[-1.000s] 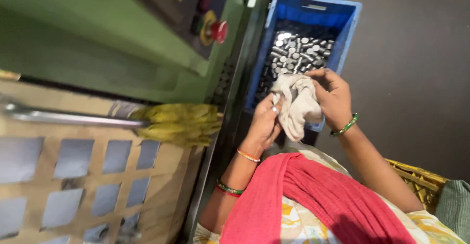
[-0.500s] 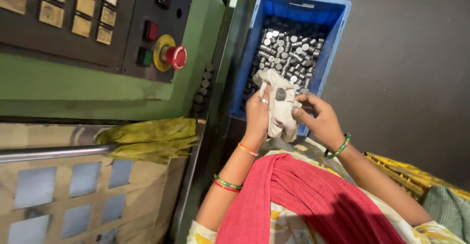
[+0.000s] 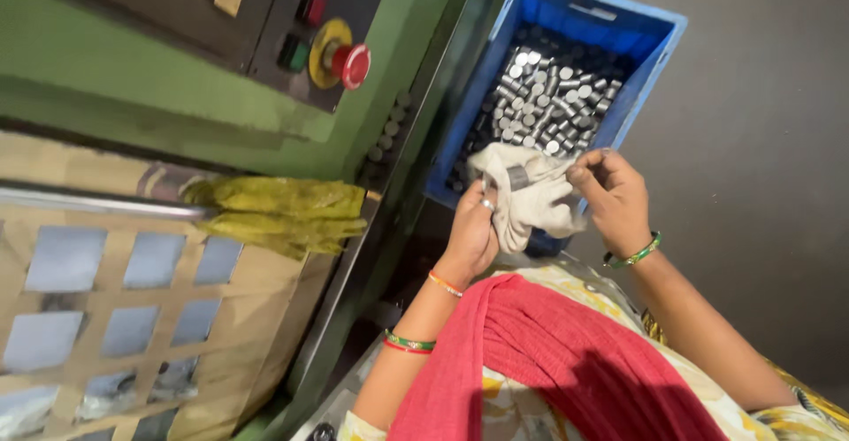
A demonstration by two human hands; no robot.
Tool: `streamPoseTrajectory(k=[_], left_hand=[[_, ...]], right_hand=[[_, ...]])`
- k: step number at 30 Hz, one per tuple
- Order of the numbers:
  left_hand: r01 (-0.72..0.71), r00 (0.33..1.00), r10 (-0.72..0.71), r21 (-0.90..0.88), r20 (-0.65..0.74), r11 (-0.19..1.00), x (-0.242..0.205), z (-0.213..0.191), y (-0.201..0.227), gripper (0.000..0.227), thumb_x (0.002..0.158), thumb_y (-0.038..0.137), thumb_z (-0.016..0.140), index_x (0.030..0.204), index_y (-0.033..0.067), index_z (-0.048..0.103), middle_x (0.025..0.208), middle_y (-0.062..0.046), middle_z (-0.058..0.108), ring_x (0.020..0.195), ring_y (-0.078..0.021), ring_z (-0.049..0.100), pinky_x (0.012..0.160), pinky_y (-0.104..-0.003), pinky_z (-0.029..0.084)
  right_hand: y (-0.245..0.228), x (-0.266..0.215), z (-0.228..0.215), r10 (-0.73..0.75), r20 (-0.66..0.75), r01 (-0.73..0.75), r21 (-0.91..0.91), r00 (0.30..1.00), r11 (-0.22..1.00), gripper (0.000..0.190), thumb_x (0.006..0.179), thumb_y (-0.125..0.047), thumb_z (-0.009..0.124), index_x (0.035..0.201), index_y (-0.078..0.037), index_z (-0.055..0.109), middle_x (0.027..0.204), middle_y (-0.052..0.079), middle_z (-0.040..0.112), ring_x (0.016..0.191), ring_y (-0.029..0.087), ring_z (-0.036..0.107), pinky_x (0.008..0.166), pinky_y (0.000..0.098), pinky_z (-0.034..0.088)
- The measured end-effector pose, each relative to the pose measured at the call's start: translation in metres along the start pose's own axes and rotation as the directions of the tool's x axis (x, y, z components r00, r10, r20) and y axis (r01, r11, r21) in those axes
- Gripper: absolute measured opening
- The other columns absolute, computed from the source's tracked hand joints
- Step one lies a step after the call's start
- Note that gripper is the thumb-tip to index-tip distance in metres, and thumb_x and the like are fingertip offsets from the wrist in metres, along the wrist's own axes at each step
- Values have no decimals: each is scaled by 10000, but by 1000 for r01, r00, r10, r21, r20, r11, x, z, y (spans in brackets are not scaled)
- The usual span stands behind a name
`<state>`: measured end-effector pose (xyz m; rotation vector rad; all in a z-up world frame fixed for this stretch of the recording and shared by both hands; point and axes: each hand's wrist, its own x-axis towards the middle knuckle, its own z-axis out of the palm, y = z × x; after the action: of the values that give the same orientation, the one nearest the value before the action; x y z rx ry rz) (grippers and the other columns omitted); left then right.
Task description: The person repeatedly picks small cylindrical metal parts from a blue crate, wipes each one with a cloth, and places it back into the crate. The person also opens and closes the door of a green industrial machine and briefly handles parts near the machine's interior.
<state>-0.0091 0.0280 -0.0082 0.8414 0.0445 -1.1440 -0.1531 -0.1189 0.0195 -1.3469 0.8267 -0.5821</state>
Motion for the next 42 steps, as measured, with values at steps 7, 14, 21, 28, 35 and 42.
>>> streamPoseTrajectory(k=[7, 14, 21, 28, 35, 42], left_hand=[[-67, 995, 75, 118, -61, 991, 1, -11, -10, 238, 1063, 71, 479, 1246, 27, 625, 1146, -73, 686, 1018, -142, 659, 900, -294, 545], [-42, 999, 41, 117, 19, 992, -4, 2, -6, 197, 1023, 17, 562, 1204, 5, 641, 1110, -56, 689, 977, -113, 653, 860, -265, 539], [-161, 985, 144, 225, 91, 961, -10, 16, -11, 197, 1059, -14, 600, 1247, -57, 640, 1150, -84, 681, 1004, -112, 639, 874, -262, 523], [-102, 990, 94, 70, 105, 992, -8, 21, 2, 259, 1052, 5, 505, 1289, -39, 600, 1167, -110, 693, 1006, -161, 677, 873, -299, 553], [-187, 978, 178, 87, 105, 978, -6, 17, -1, 253, 1015, -58, 536, 1257, -50, 606, 1183, -96, 680, 1055, -155, 668, 943, -298, 545], [-164, 985, 162, 20, 54, 986, -5, 8, 0, 290, 972, -69, 574, 1259, -43, 607, 1190, -100, 679, 1074, -171, 669, 974, -318, 539]], right_hand=[[-8, -1, 7, 156, 218, -215, 285, 963, 934, 152, 1006, -135, 676, 1100, -18, 705, 913, -8, 620, 793, 78, 536, 742, 249, 468], [-24, -5, 30, -168, 131, 179, -72, 977, 981, 232, 850, -47, 791, 1051, -2, 684, 1037, 39, 651, 923, 75, 616, 788, 224, 506], [-29, 5, 33, -133, -45, 131, -44, 990, 990, 161, 921, -42, 794, 1010, 3, 668, 964, 31, 680, 853, 68, 615, 758, 219, 519], [-40, -3, 39, -310, 37, 310, -232, 950, 922, 156, 897, -89, 792, 986, -11, 690, 944, 10, 654, 859, 64, 604, 759, 227, 494], [-51, 10, 48, -283, -16, 275, -183, 959, 944, 125, 969, -104, 736, 1009, -18, 654, 948, -7, 631, 851, 49, 563, 746, 219, 479], [-54, 2, 45, -363, 117, 376, -433, 924, 819, 144, 942, -109, 747, 1022, -7, 685, 885, 48, 609, 751, 97, 546, 666, 258, 449]])
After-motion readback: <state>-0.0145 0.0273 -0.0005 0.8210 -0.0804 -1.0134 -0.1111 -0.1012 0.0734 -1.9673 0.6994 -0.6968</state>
